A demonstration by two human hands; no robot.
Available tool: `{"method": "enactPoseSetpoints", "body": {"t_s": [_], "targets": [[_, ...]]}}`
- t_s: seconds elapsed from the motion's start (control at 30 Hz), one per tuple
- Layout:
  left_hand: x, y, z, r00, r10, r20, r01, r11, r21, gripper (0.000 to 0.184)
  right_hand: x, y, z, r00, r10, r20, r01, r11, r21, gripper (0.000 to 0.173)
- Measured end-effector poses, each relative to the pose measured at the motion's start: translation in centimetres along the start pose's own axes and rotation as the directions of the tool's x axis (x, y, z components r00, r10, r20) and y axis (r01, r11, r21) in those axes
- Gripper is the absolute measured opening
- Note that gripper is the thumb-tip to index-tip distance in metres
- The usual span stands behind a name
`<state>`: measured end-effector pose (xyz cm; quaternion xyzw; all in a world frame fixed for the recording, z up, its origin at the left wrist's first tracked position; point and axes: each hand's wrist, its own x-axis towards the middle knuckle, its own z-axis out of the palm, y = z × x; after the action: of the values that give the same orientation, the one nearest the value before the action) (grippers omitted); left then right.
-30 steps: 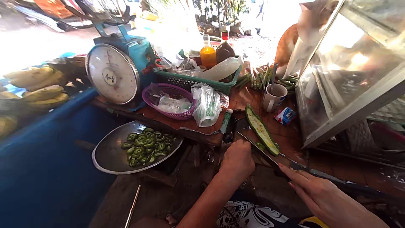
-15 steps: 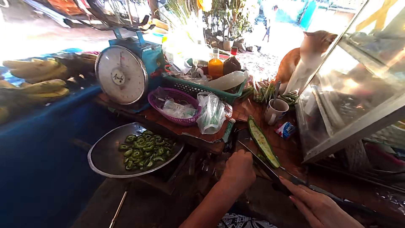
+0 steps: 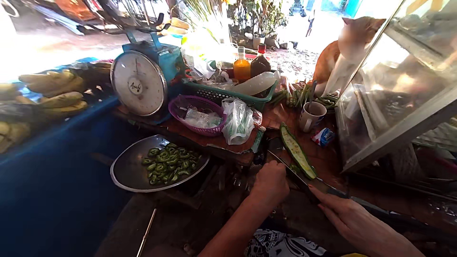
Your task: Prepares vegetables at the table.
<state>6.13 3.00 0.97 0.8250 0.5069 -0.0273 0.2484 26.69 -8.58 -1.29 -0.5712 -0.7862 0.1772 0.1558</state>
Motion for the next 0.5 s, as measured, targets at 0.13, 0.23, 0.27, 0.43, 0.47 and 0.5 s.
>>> {"method": "enactPoseSetpoints", "body": {"t_s": [0.13,0.23,0.27,0.43,0.47,0.5], "targets": [[-0.1,0.0,0.3,0.999,-0.005,-0.035,0.005,1.0,0.0,0.031,1.3,-0.6,0.3,0.997,0.041,0.069,-0.04,0.999,-0.011,0.05],[-0.3,-0.1,0.4,0.999,-0.01,-0.048,0.01,1.0,-0.004,0.03,1.4,-0.3,0.1,0.996,0.048,0.078,-0.053,0.996,0.07,0.049],[-0.3,-0.1,0.5,0.999,-0.012,-0.049,0.012,1.0,-0.003,0.031,1.3,0.0,0.0,0.996,0.048,0.08,-0.056,0.993,0.1,0.049],[-0.3,-0.2,0.2,0.999,-0.024,-0.035,0.024,1.0,-0.004,0.032,0.5,0.5,-0.1,0.999,0.031,-0.01,-0.03,0.999,0.034,0.048],[-0.2,-0.1,0.2,0.999,-0.027,-0.03,0.027,1.0,-0.007,0.032,0.2,0.4,-0.2,0.999,0.024,-0.029,-0.024,1.0,0.014,0.048],[-0.2,-0.2,0.1,0.999,-0.03,-0.025,0.03,1.0,-0.011,0.032,0.0,0.4,-0.2,0.999,0.01,-0.052,-0.01,1.0,-0.005,0.048]]}}
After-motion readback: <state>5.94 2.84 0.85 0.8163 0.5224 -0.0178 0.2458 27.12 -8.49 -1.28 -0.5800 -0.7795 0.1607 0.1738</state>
